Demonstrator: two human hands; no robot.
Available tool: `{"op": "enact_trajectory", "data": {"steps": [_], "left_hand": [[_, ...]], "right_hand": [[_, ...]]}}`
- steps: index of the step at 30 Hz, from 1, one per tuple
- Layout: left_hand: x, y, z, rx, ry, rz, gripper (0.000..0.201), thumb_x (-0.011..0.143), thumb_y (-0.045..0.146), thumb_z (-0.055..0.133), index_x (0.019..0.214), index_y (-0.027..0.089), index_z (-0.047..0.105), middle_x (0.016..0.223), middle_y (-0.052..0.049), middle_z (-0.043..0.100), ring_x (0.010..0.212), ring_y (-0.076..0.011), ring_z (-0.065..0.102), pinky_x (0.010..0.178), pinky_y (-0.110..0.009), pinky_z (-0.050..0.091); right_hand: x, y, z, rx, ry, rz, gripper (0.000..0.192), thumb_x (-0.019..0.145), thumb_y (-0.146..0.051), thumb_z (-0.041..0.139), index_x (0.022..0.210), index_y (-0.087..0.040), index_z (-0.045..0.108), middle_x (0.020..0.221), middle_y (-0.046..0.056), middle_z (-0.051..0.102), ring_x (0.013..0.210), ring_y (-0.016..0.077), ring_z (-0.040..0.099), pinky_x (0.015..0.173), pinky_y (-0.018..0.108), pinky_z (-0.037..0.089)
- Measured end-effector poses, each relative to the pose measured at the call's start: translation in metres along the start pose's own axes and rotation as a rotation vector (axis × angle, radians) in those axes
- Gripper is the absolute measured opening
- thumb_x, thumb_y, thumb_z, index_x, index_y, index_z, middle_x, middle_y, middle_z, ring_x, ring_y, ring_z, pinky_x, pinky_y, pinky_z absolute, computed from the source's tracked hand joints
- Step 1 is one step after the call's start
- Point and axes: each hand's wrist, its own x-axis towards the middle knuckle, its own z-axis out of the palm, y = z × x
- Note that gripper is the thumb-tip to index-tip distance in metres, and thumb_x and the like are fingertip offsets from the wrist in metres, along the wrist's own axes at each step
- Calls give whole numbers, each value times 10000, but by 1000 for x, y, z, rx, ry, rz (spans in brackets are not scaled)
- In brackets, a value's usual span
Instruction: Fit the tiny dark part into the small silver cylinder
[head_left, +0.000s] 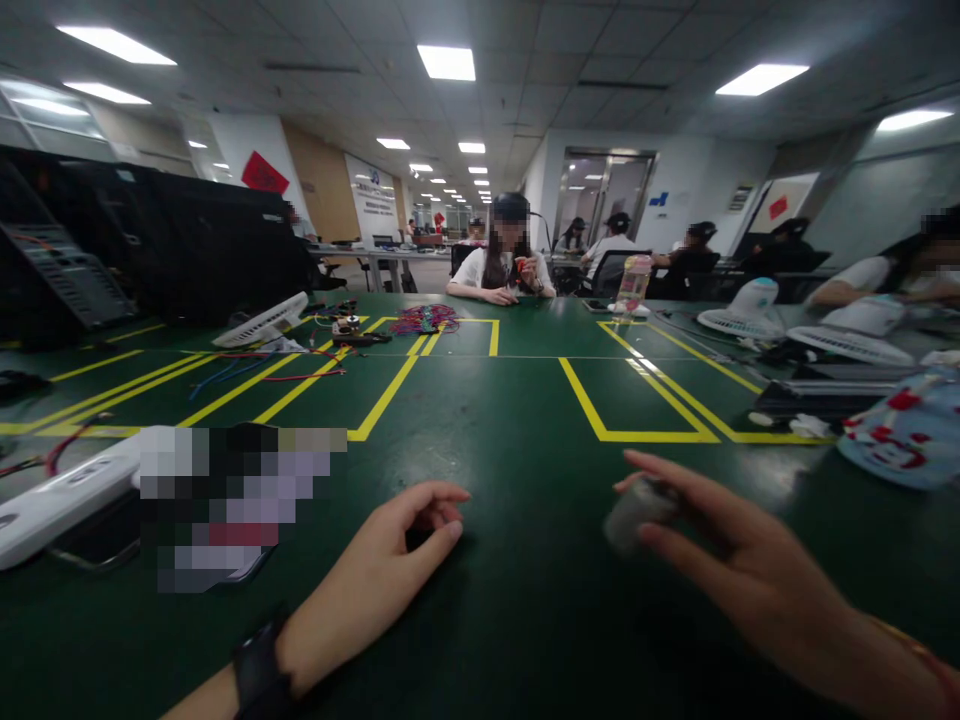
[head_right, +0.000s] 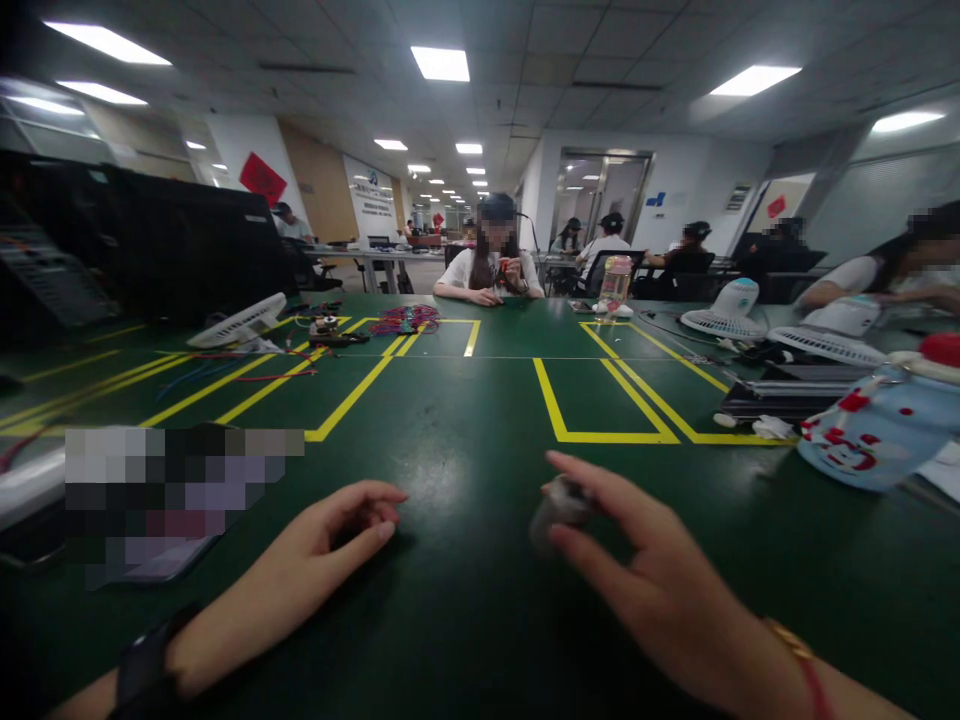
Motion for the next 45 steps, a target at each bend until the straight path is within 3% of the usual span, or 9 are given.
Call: {"op": "enact_trajectory", "data": {"steps": [3,7,12,19,24,29,34,39,45], "left_hand": [[-1,1,1,23,-5,6,272,892,313,529,1146,228,576,928,-15,657,858,-189,617,779,-305,478],[-2,8,3,97,4,53,258,897,288,513,1140,246,587,942,-18,666,846,-199,617,766,-315,484],[7,37,19,213,2,267,220,897,268,529,1105,272,602,1033,-22,639,925,-206,587,839,-330,459],[23,72,35,304,-72,400,124,864,187,569,828,240,675,884,-9,637,845,-197,587,744,-302,450],[18,62,20,180,47,336,111,875,249,576,825,262,674,864,15,658,832,-186,605,744,-283,457],[11,35,32,219,-121,192,125,832,175,601,916,259,643,894,14,671,826,-197,601,743,-306,445],[10,34,40,144,-198,164,166,835,171,592,979,250,615,936,9,661,827,-192,589,727,-300,440],[3,22,9,-15,-133,37,326,889,322,560,1210,287,520,1095,-25,624,921,-199,588,830,-334,449],[-1,-15,-19,-403,7,-147,304,876,351,591,1167,265,566,1029,-19,642,896,-176,588,822,-299,456]], "right_hand": [[12,-42,51,104,-246,-46,489,874,-388,516,1349,-355,400,1279,-4,510,1135,124,514,1007,301,429],[13,-54,77,238,-292,-88,487,860,-292,530,1326,-335,398,1239,-1,507,1105,108,502,1000,295,420],[12,-39,80,389,-263,28,717,756,-243,651,1361,-266,267,1143,24,556,1022,124,543,957,323,435],[16,-44,78,498,-299,20,557,760,-230,648,1251,-236,385,1184,30,541,1061,128,526,938,302,433],[13,-46,74,394,-279,-22,395,764,-208,605,1133,-215,466,1069,16,558,928,113,531,832,270,442],[11,-47,74,292,-243,-4,312,749,-165,554,1048,-191,468,985,16,546,867,108,513,772,255,435],[8,-50,78,248,-213,-59,402,771,-173,540,1153,-216,424,1087,29,531,963,118,519,850,264,445],[0,-12,43,121,-82,17,444,833,-323,547,1230,-246,365,1143,52,532,1003,141,544,881,292,474],[-30,100,-60,-257,258,446,533,761,-543,587,1183,-244,458,1128,135,566,867,195,623,669,297,523]]}}
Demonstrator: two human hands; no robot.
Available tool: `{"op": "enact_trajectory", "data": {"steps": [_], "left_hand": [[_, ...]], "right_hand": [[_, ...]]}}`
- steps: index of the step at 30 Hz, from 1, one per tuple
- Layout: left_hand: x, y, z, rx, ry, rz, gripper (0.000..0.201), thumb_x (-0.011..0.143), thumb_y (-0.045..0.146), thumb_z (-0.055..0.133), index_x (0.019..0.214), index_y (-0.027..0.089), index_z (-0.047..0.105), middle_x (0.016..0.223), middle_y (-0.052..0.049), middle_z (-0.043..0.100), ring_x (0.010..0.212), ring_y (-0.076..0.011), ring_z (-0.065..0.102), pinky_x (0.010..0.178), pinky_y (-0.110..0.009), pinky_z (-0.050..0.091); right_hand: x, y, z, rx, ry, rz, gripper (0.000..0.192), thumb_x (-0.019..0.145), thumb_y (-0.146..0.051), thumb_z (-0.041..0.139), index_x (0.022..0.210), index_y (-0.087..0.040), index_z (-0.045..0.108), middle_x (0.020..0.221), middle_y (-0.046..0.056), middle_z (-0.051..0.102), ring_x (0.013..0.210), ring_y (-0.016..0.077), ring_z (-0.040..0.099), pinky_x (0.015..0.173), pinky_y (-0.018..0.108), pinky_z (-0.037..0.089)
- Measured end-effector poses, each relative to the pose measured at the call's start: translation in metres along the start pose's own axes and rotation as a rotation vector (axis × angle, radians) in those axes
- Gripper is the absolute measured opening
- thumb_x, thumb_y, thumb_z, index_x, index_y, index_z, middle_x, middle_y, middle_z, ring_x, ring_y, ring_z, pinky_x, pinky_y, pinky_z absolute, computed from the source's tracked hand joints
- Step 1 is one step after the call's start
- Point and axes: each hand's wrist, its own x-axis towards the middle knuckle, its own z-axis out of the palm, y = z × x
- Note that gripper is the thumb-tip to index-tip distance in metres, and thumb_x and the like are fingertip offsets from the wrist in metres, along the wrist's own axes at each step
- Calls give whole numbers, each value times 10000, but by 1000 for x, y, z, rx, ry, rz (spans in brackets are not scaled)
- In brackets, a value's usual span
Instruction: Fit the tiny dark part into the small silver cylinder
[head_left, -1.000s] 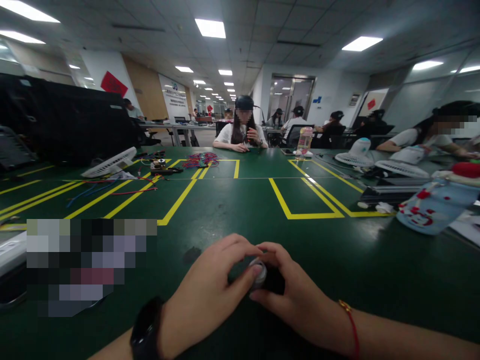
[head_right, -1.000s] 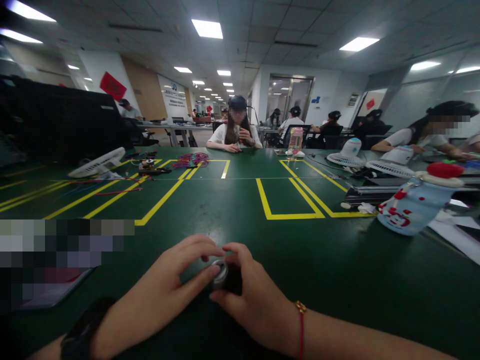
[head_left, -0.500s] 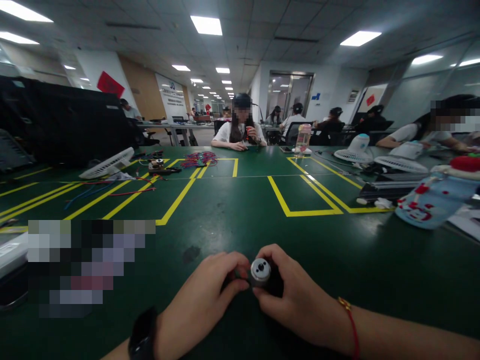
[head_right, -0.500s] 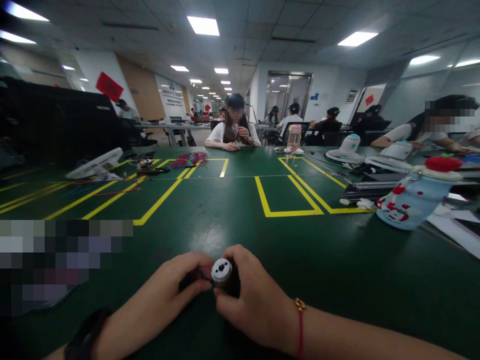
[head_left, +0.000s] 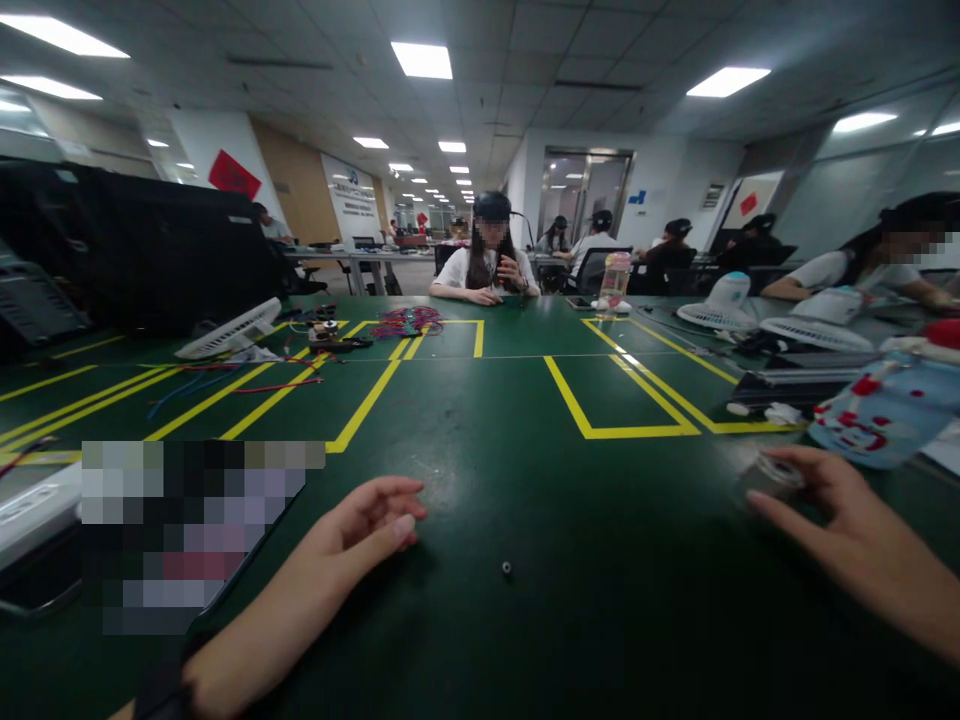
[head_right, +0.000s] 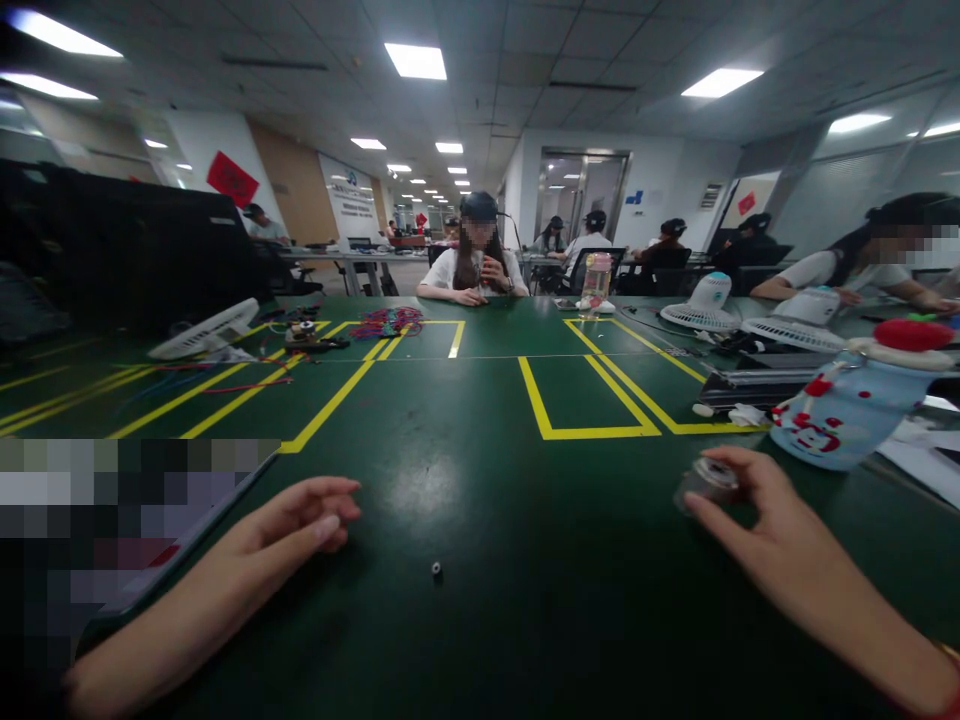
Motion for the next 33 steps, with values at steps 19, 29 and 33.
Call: {"op": "enact_trajectory", "data": {"steps": [19,29,33], "left_hand": [[-4,2,7,5,74,12,216,850,316,624,1057,258,647,913,-9,662,831,-167,583,785,-272,442],[1,-5,4,71,94,-39,282,776,456,674,989,272,666,857,0,679,829,-191,605,760,-267,469],[8,-20,2,134,131,-47,422,665,568,716,962,272,661,875,-6,701,851,-234,625,740,-288,492]], "right_hand": [[-54,-182,89,186,-546,-708,213,852,-332,562,1022,-249,659,990,25,604,938,138,509,829,299,421],[-21,-67,-11,-116,44,-526,172,839,-339,528,930,-217,607,1032,59,604,981,183,551,877,343,432],[2,6,-57,-267,256,-158,282,821,-457,530,930,-221,639,990,81,643,872,214,597,752,334,448]]}}
